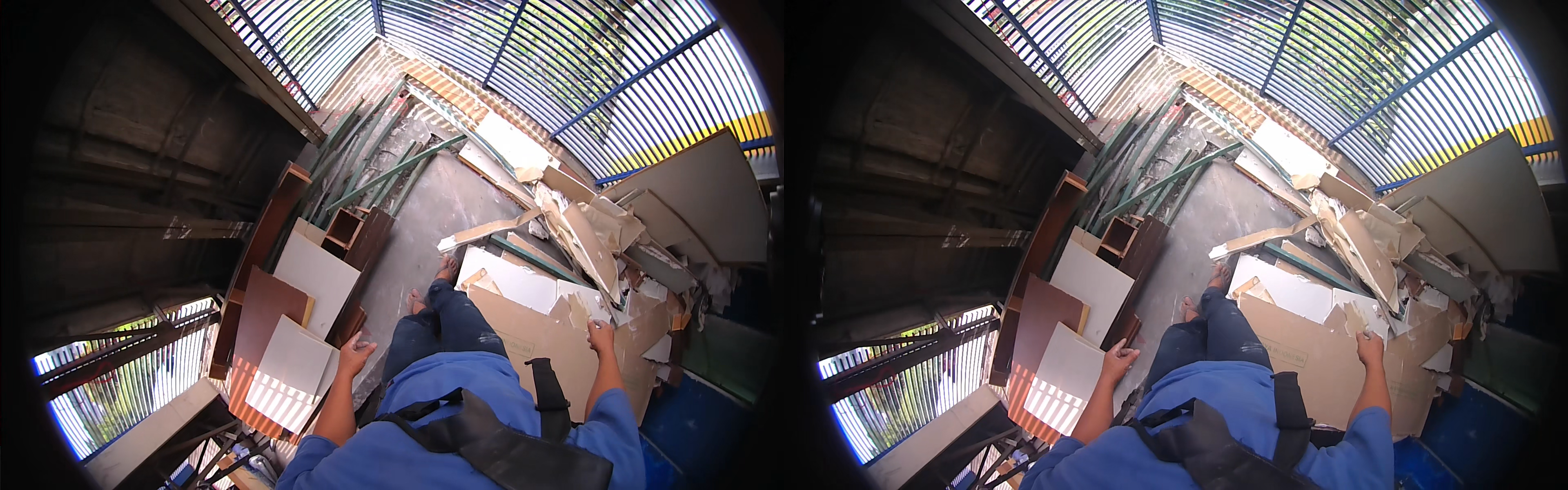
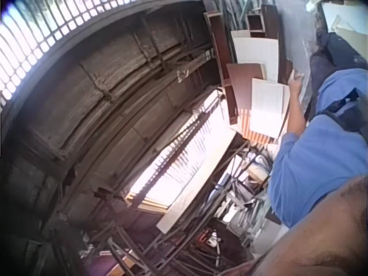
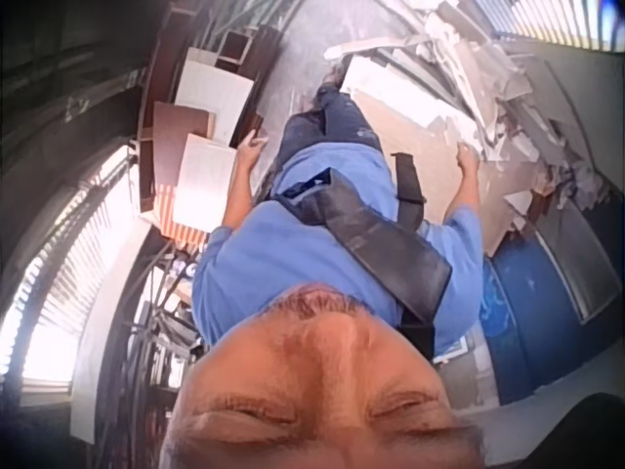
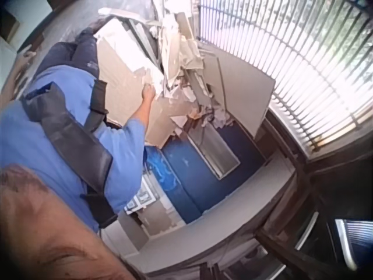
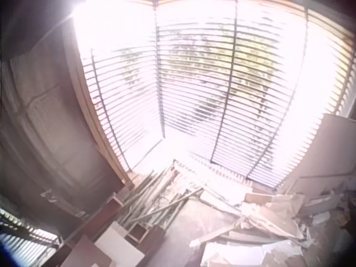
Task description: The person sorts through a large pile of cardboard and wood debris in a cluttered storage area. They pick up and move various pieces of cardboard and wood, occasionally stepping on the pile to reach different items.
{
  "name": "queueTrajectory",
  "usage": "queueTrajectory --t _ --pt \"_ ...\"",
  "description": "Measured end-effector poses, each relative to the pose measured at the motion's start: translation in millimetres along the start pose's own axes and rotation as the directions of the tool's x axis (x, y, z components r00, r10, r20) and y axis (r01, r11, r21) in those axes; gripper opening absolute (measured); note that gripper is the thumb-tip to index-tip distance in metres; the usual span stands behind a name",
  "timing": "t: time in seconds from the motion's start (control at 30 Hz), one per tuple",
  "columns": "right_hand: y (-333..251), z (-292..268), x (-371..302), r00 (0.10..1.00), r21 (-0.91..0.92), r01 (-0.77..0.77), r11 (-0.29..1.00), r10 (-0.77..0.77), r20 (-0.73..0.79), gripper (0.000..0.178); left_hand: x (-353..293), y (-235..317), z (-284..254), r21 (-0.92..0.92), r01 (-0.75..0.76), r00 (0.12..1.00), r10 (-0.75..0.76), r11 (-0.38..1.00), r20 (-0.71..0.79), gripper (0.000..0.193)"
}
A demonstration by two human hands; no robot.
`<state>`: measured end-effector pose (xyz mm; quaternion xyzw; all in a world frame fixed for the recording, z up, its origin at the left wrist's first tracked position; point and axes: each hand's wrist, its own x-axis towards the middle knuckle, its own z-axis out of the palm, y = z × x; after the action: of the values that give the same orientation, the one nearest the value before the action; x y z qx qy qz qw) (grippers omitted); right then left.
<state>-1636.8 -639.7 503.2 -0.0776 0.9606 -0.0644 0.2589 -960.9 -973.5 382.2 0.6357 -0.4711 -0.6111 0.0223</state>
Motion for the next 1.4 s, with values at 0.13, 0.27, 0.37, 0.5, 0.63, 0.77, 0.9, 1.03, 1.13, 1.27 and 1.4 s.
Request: queueTrajectory --t 0.13,0.27,0.37,0.5,0.63,0.77,0.9,1.03,1.13,1.27,1.4 --pt "-57 1 -54 0.989 -0.096 0.123 0.988 -0.113 0.096 0.053 -24 -13 -3 0.04 0.084 0.996 -0.082 0.996 -0.035 0.085" --pt "-65 33 -87 0.961 -0.04 0.218 0.975 -0.207 0.183 0.052 -68 -48 -32 0.113 0.111 0.994 -0.108 0.987 -0.029 0.085" --pt "-70 51 -113 0.95 0.023 0.227 0.974 -0.227 0.216 0.052 -99 -85 -52 0.071 0.236 0.972 -0.234 0.969 -0.038 0.086" --pt "-55 65 -134 0.942 0.003 0.229 0.974 -0.222 0.252 0.053 -125 -58 -65 0.087 0.354 0.932 -0.343 0.931 -0.121 0.088" --pt "-34 74 -131 0.958 0.042 0.181 0.983 -0.186 0.22 0.054 -113 -65 -74 -0.033 0.284 0.949 -0.286 0.958 -0.136 0.086" --pt "-14 93 -131 0.975 0.118 0.153 0.981 -0.169 0.146 0.053 -106 -65 -83 0.05 0.277 0.953 -0.267 0.96 -0.145 0.086" --pt "-4 106 -148 0.961 0.083 0.158 0.984 -0.173 0.216 0.052 -109 -64 -80 -0.187 0.239 0.938 -0.276 0.953 -0.211 0.089" --pt "3 107 -144 0.954 -0.003 0.211 0.977 -0.205 0.217 0.052 -156 -109 -66 -0.333 0.324 0.901 -0.396 0.886 -0.178 0.09" --pt "2 96 -129 0.974 0.074 0.201 0.977 -0.208 0.095 0.052 -181 -128 -66 -0.123 0.489 0.862 -0.5 0.864 -0.082 0.09" --pt "13 90 -118 0.993 0.43 0.038 0.902 -0.081 0.082 0.055 -177 -114 -113 0.151 0.632 0.771 -0.636 0.76 -0.022 0.089" --pt "81 118 -141 0.983 0.481 -0.183 0.858 0.153 0.101 0.05 -83 -31 -184 0.093 0.39 0.878 -0.339 0.916 -0.338 0.085"
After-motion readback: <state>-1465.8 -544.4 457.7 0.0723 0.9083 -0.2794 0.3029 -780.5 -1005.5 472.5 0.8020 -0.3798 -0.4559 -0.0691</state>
